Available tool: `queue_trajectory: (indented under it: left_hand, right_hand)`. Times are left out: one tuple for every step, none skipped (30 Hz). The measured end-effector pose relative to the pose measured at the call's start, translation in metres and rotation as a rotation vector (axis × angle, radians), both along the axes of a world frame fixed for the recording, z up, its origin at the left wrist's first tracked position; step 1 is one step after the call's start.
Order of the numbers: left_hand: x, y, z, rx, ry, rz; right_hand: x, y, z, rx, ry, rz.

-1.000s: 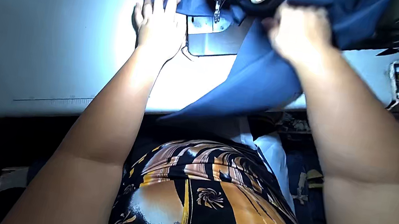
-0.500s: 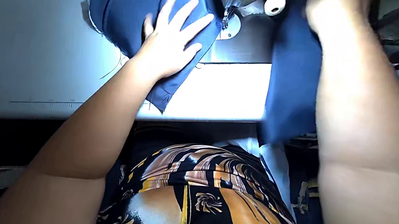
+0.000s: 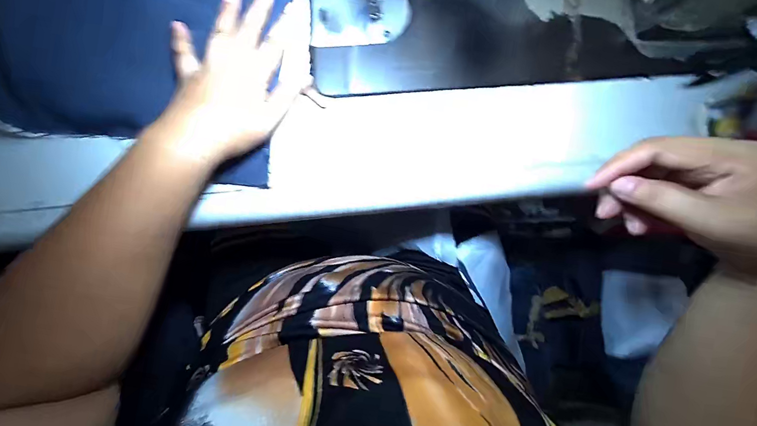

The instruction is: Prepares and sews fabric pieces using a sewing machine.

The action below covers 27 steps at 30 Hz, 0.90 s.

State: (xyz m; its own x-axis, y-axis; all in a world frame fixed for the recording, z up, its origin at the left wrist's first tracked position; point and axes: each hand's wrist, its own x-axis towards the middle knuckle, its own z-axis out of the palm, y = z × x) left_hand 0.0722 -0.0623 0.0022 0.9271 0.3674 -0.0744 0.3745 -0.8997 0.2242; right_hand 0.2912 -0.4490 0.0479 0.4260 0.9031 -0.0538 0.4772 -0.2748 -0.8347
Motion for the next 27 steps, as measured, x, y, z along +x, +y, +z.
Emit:
queue_trajectory:
  left_hand:
    - [0.004, 0.008, 0.000, 0.002, 0.008, -0.010]
    - [0.009, 0.020, -0.004, 0.010, -0.001, -0.022]
    - [0.012, 0.037, -0.014, 0.024, -0.026, -0.034]
    - [0.016, 0.052, -0.026, 0.042, -0.060, -0.031]
    - [0.018, 0.058, -0.034, 0.045, -0.098, -0.017]
    - [0.020, 0.053, -0.035, 0.013, -0.131, 0.004]
    - [0.020, 0.043, -0.032, -0.038, -0.154, 0.036]
    - [0.018, 0.032, -0.030, -0.092, -0.169, 0.061]
    - [0.014, 0.021, -0.029, -0.154, -0.186, 0.069]
    - [0.008, 0.014, -0.033, -0.200, -0.193, 0.056]
    - [-0.003, 0.016, -0.043, -0.197, -0.191, 0.008]
    - [-0.017, 0.028, -0.061, -0.150, -0.210, -0.110]
    - [-0.028, 0.046, -0.086, -0.110, -0.346, -0.282]
    - [-0.035, 0.035, -0.078, -0.146, -0.252, -0.245]
    - [-0.036, 0.014, -0.062, -0.181, -0.163, -0.176]
    - [-0.037, -0.006, -0.048, -0.182, -0.118, -0.126]
    - [-0.040, -0.018, -0.040, -0.158, -0.106, -0.121]
    - [-0.044, -0.024, -0.038, -0.142, -0.126, -0.139]
    - [-0.048, -0.027, -0.037, -0.138, -0.149, -0.158]
    - [-0.053, -0.030, -0.037, -0.145, -0.175, -0.169]
    - [-0.058, -0.031, -0.040, -0.154, -0.187, -0.170]
    - [-0.061, -0.033, -0.043, -0.154, -0.197, -0.172]
    - [-0.062, -0.036, -0.043, -0.139, -0.204, -0.177]
    - [-0.060, -0.042, -0.040, -0.119, -0.218, -0.184]
    - [-0.058, -0.047, -0.038, -0.103, -0.237, -0.188]
    - [-0.055, -0.051, -0.036, -0.088, -0.256, -0.188]
    - [-0.053, -0.054, -0.035, -0.072, -0.277, -0.185]
  right_hand:
    - [-0.002, -0.017, 0.001, -0.127, 0.054, -0.022]
    - [-0.002, -0.034, -0.002, -0.282, 0.075, -0.074]
    - [-0.002, -0.051, -0.010, -0.465, 0.093, -0.171]
    - [0.000, -0.069, -0.025, -0.650, 0.094, -0.285]
    - [0.004, -0.094, -0.048, -0.802, 0.084, -0.393]
    - [0.005, -0.122, -0.074, -0.908, 0.072, -0.482]
    - [0.004, -0.145, -0.097, -0.986, 0.090, -0.559]
    - [-0.001, -0.164, -0.119, -1.024, 0.118, -0.628]
    - [-0.010, -0.178, -0.138, -1.034, 0.165, -0.683]
    - [-0.019, -0.190, -0.157, -1.017, 0.191, -0.732]
    - [-0.028, -0.196, -0.171, -1.008, 0.225, -0.776]
    - [-0.036, -0.196, -0.183, -1.000, 0.249, -0.819]
    - [-0.042, -0.196, -0.194, -0.997, 0.242, -0.856]
    - [-0.044, -0.195, -0.203, -1.000, 0.206, -0.882]
    - [-0.044, -0.194, -0.213, -1.014, 0.150, -0.892]
    - [-0.042, -0.192, -0.223, -1.037, 0.107, -0.884]
    - [-0.040, -0.190, -0.233, -1.066, 0.082, -0.869]
    - [-0.037, -0.188, -0.242, -1.107, 0.069, -0.844]
    - [-0.035, -0.185, -0.251, -1.152, 0.060, -0.818]
    - [-0.033, -0.181, -0.256, -1.192, 0.058, -0.798]
    - [-0.032, -0.178, -0.259, -1.216, 0.055, -0.790]
    - [-0.032, -0.176, -0.261, -1.218, 0.050, -0.795]
    - [-0.032, -0.177, -0.263, -1.203, 0.044, -0.801]
    - [-0.033, -0.179, -0.263, -1.195, 0.032, -0.799]
    - [-0.035, -0.181, -0.261, -1.191, 0.015, -0.792]
    - [-0.036, -0.182, -0.258, -1.182, 0.004, -0.786]
    - [-0.038, -0.181, -0.254, -1.160, 0.007, -0.781]
